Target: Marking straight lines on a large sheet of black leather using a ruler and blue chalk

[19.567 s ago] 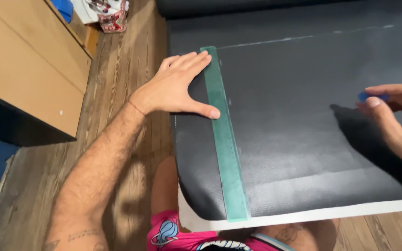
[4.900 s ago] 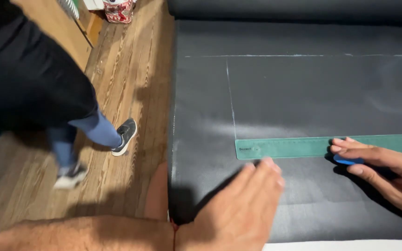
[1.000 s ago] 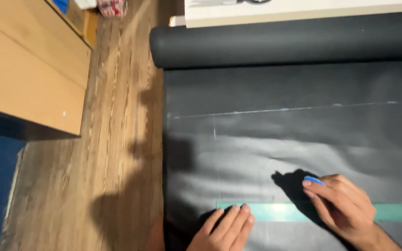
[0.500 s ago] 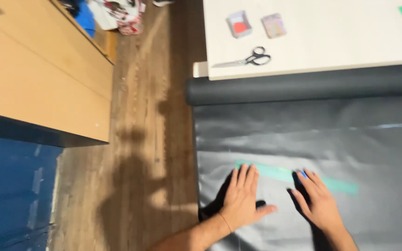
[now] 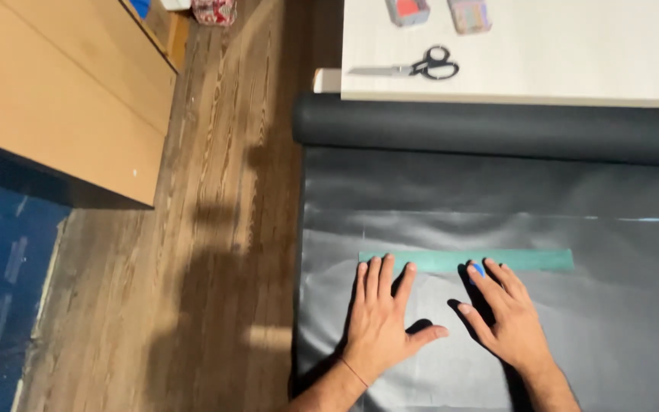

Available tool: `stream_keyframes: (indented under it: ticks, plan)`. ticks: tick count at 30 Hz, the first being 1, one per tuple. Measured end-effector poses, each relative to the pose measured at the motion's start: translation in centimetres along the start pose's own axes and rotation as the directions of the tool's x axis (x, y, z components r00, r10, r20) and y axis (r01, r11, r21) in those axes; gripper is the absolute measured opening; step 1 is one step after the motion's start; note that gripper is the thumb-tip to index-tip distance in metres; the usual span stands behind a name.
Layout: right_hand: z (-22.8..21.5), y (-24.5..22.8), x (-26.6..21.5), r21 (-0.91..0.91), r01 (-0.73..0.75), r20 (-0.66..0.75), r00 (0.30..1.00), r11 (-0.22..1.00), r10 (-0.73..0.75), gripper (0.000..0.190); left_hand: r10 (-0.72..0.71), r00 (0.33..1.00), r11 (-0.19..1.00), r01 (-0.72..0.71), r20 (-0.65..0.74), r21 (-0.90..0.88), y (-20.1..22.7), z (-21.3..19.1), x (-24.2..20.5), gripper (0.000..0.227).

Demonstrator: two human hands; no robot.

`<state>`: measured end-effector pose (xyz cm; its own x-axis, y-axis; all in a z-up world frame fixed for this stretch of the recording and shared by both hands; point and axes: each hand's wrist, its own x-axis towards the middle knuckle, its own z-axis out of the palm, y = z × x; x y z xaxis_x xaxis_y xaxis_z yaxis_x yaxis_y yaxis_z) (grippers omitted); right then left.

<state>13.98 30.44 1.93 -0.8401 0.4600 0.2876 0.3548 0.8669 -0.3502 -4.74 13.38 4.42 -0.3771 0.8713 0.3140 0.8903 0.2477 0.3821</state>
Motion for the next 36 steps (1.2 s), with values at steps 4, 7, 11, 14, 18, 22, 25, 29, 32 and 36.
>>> stream_keyframes:
  ticks: [4, 7, 11, 14, 18, 22, 25, 29, 32, 36]
  plan:
    - [0.1, -0.1, -0.3, 0.014, 0.021, -0.008, 1.000, 1.000, -0.021, 0.070, -0.010, 1.000, 0.999, 0.010, 0.013, -0.031, 0.4, 0.7, -0.3, 0.108]
    - [0.2, 0.0, -1.0, -0.002, 0.015, -0.005, 1.000, 1.000, -0.015, 0.069, -0.004, 1.000, 1.000, 0.005, 0.018, -0.011, 0.7, 1.4, -1.0, 0.111]
    - [0.8, 1.0, -1.0, -0.042, 0.019, -0.073, 0.997, 0.999, -0.022, 0.068, 0.022, 1.000, 1.000, -0.022, 0.014, 0.004, 0.5, 1.8, -0.6, 0.111]
    - [0.7, 1.1, -1.1, -0.012, 0.029, -0.061, 0.998, 1.000, -0.029, 0.068, 0.010, 1.000, 1.000, -0.010, 0.026, -0.001, 0.7, 2.1, -0.7, 0.111]
    - [0.4, 0.5, -0.7, -0.030, 0.039, -0.062, 0.997, 0.999, -0.041, 0.066, -0.012, 1.000, 1.000, 0.012, 0.021, -0.018, 0.6, 2.1, -0.6, 0.114]
    - [0.4, 0.4, -1.4, -0.034, -0.003, -0.055, 0.999, 0.999, 0.001, 0.066, 0.012, 1.000, 0.997, -0.011, 0.005, -0.073, 0.8, 1.4, -0.7, 0.110]
    - [-0.2, 0.0, -0.9, 0.198, -0.231, -0.040, 0.969, 0.953, 0.244, 0.054, 0.018, 1.000, 0.999, -0.018, -0.011, -0.042, 0.5, 1.7, -0.6, 0.112]
    - [-0.3, 0.8, 1.8, 0.382, -0.373, -0.256, 0.837, 0.846, 0.484, 0.017, 0.024, 1.000, 0.999, -0.024, -0.007, 0.040, 0.2, 1.9, -0.3, 0.113]
    - [0.1, 1.1, 4.3, 0.515, -0.432, -0.109, 0.824, 0.740, 0.557, 0.026, 0.027, 1.000, 0.998, -0.027, -0.004, 0.064, 0.6, 2.0, -0.6, 0.112]
    - [0.1, -0.9, 8.5, 0.600, -0.596, 0.161, 0.743, 0.533, 0.649, 0.019, 0.024, 0.999, 0.995, -0.022, -0.022, 0.094, 0.6, 2.1, -0.6, 0.111]
